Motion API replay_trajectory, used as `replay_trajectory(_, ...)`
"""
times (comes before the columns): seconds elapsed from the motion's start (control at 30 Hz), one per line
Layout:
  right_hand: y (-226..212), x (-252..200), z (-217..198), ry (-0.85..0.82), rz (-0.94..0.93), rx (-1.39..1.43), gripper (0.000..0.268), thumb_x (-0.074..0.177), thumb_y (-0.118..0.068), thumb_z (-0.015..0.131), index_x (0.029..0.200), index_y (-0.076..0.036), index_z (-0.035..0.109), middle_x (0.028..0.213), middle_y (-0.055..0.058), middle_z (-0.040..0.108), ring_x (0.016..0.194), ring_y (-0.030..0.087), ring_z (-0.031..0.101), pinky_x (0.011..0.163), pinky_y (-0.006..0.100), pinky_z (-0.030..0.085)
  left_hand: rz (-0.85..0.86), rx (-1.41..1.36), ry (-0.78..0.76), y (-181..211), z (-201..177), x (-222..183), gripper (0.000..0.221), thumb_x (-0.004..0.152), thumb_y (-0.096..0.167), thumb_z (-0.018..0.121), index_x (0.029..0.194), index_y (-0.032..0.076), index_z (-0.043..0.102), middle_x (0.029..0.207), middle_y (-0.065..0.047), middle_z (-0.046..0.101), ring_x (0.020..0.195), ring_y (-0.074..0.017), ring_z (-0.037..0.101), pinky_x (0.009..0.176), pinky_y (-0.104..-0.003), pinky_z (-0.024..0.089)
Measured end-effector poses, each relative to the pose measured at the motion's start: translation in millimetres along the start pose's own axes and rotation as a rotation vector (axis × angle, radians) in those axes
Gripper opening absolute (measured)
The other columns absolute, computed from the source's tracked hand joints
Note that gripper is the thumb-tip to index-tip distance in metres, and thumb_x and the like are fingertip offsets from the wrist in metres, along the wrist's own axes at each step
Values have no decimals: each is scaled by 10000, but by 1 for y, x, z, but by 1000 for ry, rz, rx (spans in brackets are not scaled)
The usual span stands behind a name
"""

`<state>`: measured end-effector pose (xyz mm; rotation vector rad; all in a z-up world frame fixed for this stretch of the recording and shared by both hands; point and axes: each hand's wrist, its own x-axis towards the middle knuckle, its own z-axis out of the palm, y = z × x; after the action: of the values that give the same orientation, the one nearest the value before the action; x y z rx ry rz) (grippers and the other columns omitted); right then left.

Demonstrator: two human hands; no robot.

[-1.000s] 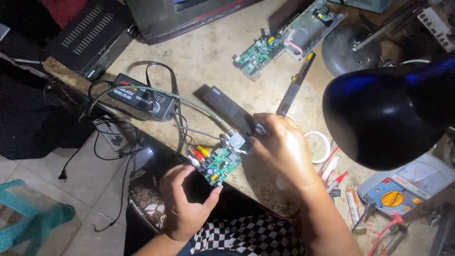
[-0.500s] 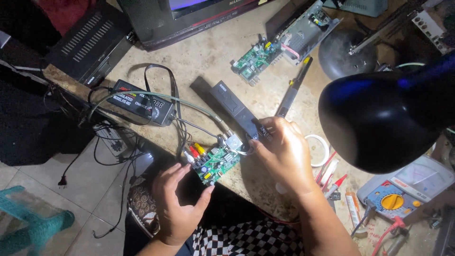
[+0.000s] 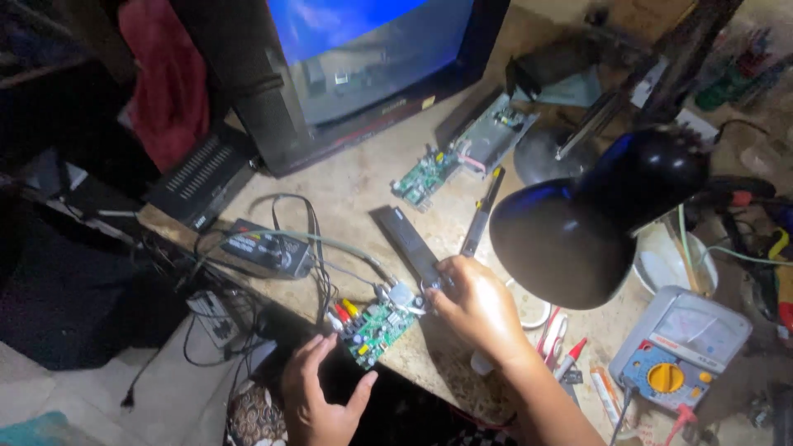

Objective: Testing a circuit board by connecting it to a power supply and monitor, then using a multimeter to check voltages.

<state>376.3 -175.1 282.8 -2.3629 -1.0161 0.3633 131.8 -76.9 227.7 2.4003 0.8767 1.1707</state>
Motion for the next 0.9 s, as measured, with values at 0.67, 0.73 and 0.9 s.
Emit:
replay_trajectory(0.67,98,-1,-48,457,88,263,156,875,-258,700,859,-104,713,804,61,746,773,227,710,742,373,534,-952,500,-950,-138,-18,-53,759,843,600,576,1514,264,462,1559,-98,423,1426,-361,448,1175,-503,378)
replay_trajectory(0.73,114,2,-45,513,61,217,171,879,-237,673,852,-68,678,820,103,754,800,284,742,716,416,530,-948,554,-1011,-119,-18,-43,743,854,634,563,1482,245,488,1546,-126,425,1424,-388,438,1170,-521,391)
replay_trajectory(0.9,104,3,-42,437,116,147,244,906,-294,640,782,-84,648,719,116,717,699,277,710,648,412,511,-826,664,-968,-109,-16,-41,755,832,700,555,1403,208,599,1462,-116,544,1372,-360,523,1124,-491,453)
